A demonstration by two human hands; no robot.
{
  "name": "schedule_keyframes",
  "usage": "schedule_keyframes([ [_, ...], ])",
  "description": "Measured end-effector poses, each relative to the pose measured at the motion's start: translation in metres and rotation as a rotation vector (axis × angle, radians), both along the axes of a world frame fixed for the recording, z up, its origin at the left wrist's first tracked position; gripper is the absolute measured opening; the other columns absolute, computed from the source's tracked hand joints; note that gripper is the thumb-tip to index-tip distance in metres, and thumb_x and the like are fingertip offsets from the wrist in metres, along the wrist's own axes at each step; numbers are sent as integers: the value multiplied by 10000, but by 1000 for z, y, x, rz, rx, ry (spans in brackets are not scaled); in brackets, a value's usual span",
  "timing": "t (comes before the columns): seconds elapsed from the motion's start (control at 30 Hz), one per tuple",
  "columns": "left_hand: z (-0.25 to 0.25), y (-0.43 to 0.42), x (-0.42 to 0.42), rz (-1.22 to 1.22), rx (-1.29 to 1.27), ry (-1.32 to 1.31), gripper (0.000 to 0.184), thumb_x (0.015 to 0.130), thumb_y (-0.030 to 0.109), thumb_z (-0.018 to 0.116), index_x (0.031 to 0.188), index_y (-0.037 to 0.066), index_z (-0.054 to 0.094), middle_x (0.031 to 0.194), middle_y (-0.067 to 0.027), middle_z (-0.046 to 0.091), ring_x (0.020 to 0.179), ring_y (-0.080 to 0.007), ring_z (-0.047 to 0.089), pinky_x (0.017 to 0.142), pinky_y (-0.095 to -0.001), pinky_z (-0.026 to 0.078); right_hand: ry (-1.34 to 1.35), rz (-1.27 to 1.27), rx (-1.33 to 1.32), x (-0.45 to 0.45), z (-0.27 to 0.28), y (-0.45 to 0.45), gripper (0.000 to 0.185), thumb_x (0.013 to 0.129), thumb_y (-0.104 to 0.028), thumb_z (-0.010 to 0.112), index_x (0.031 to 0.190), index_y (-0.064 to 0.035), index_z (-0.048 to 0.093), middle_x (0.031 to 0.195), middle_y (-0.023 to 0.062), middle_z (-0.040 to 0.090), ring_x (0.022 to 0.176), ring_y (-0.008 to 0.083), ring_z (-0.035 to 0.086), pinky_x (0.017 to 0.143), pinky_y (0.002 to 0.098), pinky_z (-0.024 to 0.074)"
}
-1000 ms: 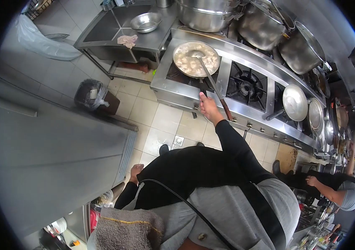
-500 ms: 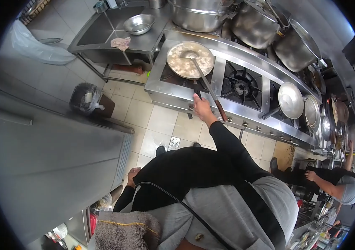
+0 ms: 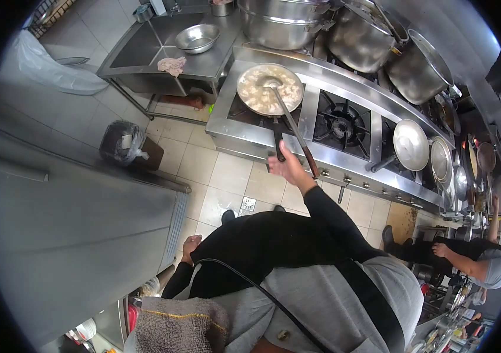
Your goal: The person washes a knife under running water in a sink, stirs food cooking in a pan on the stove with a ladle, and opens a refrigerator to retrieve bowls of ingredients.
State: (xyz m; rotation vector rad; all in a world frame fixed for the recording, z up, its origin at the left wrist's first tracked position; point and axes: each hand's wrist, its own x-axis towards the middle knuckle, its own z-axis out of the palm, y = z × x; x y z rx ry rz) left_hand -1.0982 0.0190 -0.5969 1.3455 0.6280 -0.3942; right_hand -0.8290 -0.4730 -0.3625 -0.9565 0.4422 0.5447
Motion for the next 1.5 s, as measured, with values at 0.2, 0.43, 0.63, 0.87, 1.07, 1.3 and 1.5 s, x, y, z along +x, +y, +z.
schedule_keyframes([
  [0.2, 62, -23, -1, 45, 54, 49, 311, 838, 239, 730, 988, -6, 612, 786, -46, 616, 676, -142, 578, 623, -285, 477, 94, -62, -227, -134, -26, -33, 672, 919, -681, 443, 1207, -81, 534, 909, 85, 610, 744, 155, 552, 678, 322, 442],
  [0.43, 84, -22, 15, -96, 123, 76, 309, 839, 227, 730, 998, -8, 609, 796, -47, 605, 680, -145, 569, 631, -303, 477, -4, 469, -1609, -348, -300, -182, 406, 787, -414, 647, 766, -13, 710, 822, 221, 688, 845, 395, 679, 729, 464, 547],
  [0.63, 33, -2, 53, -573, 481, -237, 240, 862, 212, 691, 997, 34, 603, 765, -35, 595, 634, -142, 567, 551, -277, 470, -468, 1445, -1731, -306, -222, -164, 91, 728, -183, 659, 693, -153, 738, 754, 83, 710, 734, 285, 699, 579, 402, 523],
  [0.87, 126, -63, 83, -245, 331, 162, 221, 868, 205, 672, 1005, 41, 614, 743, -37, 598, 637, -140, 578, 539, -281, 465, 40, -678, -625, -171, -131, -110, 273, 948, -303, 568, 794, -82, 524, 628, 24, 504, 511, 133, 488, 459, 298, 406],
  [1.07, 93, -50, 61, -125, 249, 121, 219, 872, 202, 646, 999, 25, 636, 746, -30, 607, 647, -153, 585, 574, -295, 473, -439, -578, -854, -71, -26, -124, 301, 956, -340, 596, 910, -43, 582, 731, 36, 564, 674, 125, 544, 608, 278, 450],
  [1.3, 26, -2, 21, -558, 505, -254, 259, 912, 208, 544, 708, 52, 571, 626, 10, 533, 595, -115, 521, 564, -297, 420, -459, 6, -1327, -25, 55, -63, 525, 858, -276, 701, 1268, -3, 519, 1055, 229, 665, 1043, 358, 630, 861, 421, 502],
  [1.5, 87, -37, 13, -264, 212, 24, 337, 904, 186, 542, 590, 74, 491, 563, 36, 462, 539, -104, 454, 523, -308, 364, -463, -33, -1352, -23, 46, -41, 402, 878, -204, 650, 1218, -9, 560, 968, 229, 676, 937, 393, 652, 822, 432, 510],
])
